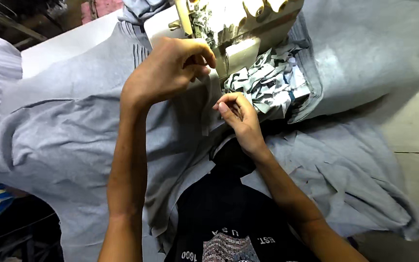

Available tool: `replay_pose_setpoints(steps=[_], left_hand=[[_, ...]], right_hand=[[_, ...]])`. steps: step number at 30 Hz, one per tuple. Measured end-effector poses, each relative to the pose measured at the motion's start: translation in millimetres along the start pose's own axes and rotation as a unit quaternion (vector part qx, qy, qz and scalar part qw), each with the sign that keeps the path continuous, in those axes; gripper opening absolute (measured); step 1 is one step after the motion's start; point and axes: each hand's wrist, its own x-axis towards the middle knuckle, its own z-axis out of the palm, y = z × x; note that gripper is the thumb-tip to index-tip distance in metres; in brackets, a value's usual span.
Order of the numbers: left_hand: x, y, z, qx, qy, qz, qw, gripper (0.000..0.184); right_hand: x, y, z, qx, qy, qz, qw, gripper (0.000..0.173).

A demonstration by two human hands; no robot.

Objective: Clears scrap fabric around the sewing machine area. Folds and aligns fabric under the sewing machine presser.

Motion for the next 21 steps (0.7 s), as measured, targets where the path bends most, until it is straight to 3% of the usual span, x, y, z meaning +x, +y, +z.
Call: replay_pose_setpoints(steps=[4,6,8,12,21], left_hand=[[3.3,3.3,3.3,-0.061,-0.026,0.041,0.997,0.016],[6.0,6.2,3.6,-0.061,-0.027,0.045,0.997,0.016],[9.6,6.3,2.2,-0.051,-0.017,0.041,0.998,0.016],[17.4,-11.5,1.1,-0.005,0.039,0.018,0.999,0.016],[13.7,-18.0,24.6,0.118,0.178,0.029,0.977,0.019]], right_hand=[[6.7,-8.9,4.3,-0.117,0.034,-0.039,0.992,0.049],[11.8,-12.4,8.5,-0.158,0.047,-0.074,0.983,0.043],[14.0,-11.1,11.4,-0.155,0.064,-0.084,0.982,0.027],[8.2,-3.0,4.9,-0.079,0.031,-0.034,0.996,0.013],[-34.9,32.6,-9.9,-0.062,0.073,0.06,0.994,0.016]])
